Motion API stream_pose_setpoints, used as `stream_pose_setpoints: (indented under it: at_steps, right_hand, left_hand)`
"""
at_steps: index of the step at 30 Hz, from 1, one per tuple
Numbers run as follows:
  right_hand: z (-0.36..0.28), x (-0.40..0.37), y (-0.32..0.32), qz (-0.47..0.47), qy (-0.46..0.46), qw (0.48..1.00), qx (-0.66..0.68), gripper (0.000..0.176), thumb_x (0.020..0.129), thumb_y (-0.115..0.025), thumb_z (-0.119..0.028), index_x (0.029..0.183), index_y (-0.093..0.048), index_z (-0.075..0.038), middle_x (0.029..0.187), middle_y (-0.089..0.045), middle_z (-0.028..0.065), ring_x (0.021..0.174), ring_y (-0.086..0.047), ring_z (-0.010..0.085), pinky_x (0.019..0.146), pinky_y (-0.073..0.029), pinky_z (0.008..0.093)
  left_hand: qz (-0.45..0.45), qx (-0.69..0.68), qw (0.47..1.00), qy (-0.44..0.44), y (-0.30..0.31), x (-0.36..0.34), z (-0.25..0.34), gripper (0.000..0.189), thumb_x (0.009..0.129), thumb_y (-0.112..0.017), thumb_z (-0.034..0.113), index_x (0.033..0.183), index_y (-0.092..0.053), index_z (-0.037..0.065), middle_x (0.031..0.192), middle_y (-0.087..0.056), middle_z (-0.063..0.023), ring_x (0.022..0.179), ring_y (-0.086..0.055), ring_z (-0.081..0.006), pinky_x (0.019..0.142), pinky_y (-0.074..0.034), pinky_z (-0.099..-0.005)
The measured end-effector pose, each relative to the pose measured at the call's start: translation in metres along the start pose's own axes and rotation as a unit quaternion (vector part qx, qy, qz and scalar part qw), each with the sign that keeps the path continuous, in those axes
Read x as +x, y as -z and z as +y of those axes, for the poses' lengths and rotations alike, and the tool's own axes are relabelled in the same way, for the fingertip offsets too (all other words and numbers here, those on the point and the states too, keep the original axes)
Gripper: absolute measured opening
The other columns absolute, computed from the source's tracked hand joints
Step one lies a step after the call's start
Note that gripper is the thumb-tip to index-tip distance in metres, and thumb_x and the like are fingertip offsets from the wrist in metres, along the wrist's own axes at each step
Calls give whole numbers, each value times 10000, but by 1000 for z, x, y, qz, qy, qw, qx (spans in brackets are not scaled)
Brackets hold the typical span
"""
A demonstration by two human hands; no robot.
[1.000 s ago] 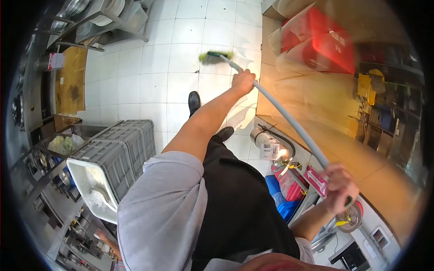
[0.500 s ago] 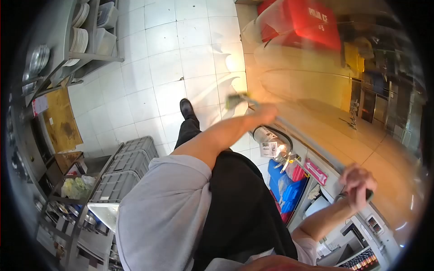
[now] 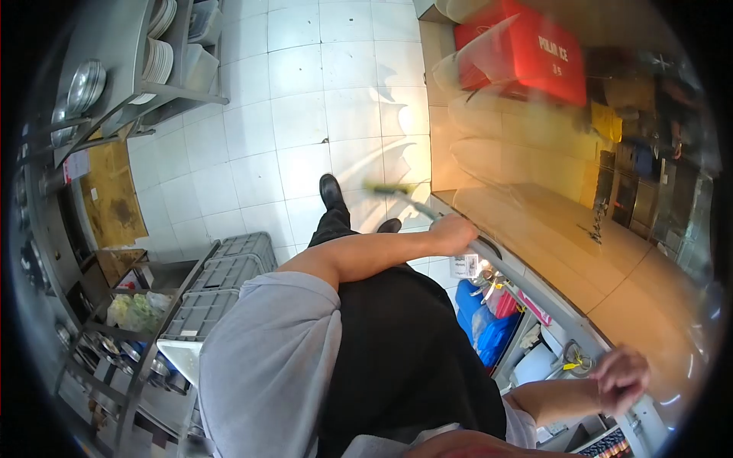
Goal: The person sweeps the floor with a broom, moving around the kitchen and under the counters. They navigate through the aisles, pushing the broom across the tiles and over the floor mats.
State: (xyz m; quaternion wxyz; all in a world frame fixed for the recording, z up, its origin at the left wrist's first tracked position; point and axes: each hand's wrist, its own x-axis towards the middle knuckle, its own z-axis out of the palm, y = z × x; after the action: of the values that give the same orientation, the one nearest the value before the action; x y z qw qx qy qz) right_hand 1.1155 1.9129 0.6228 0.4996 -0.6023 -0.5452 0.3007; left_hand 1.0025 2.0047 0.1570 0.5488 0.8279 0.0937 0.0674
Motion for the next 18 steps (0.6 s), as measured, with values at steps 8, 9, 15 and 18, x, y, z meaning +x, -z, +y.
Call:
stream_pose_setpoints:
  at_steps: [8,9,15,18]
  right_hand:
    - [103,71,-81,10,5,1000,26,477,1130,-410,-440,987,-651,-55,621,-509,49,599,-571,237,546,-495,351]
    - [87,75,-82,43,8,999,31,522,1122,-386,-506,985,-659,-81,618,-466,26,605,-552,220,478,-473,313]
    - [9,76,-45,36,35,991,128,626,994,-574,-661,1121,-711,-63,712,-471,22,719,-499,171,433,-488,197]
    - [37,106,-53,-13,20,980,199,561,1021,-573,-592,980,-689,-45,713,-491,53,661,-522,183,433,-499,220]
  left_hand:
    - [201,117,959,164,110,3,-139,200,827,-756,257,902,-714,75,894,-694,-167,911,-686,-376,793,-568,-516]
    - [203,116,958,168,120,5,-125,200,827,-756,257,902,-714,75,894,-694,-167,911,-686,-376,793,-568,-516]
    - [376,40,924,55,148,-43,-44,372,901,-735,378,742,-644,54,815,-667,-183,824,-661,-406,726,-519,-535]
    - [296,30,940,166,131,-109,-39,389,906,-740,368,706,-635,52,752,-650,-180,791,-651,-406,715,-500,-548]
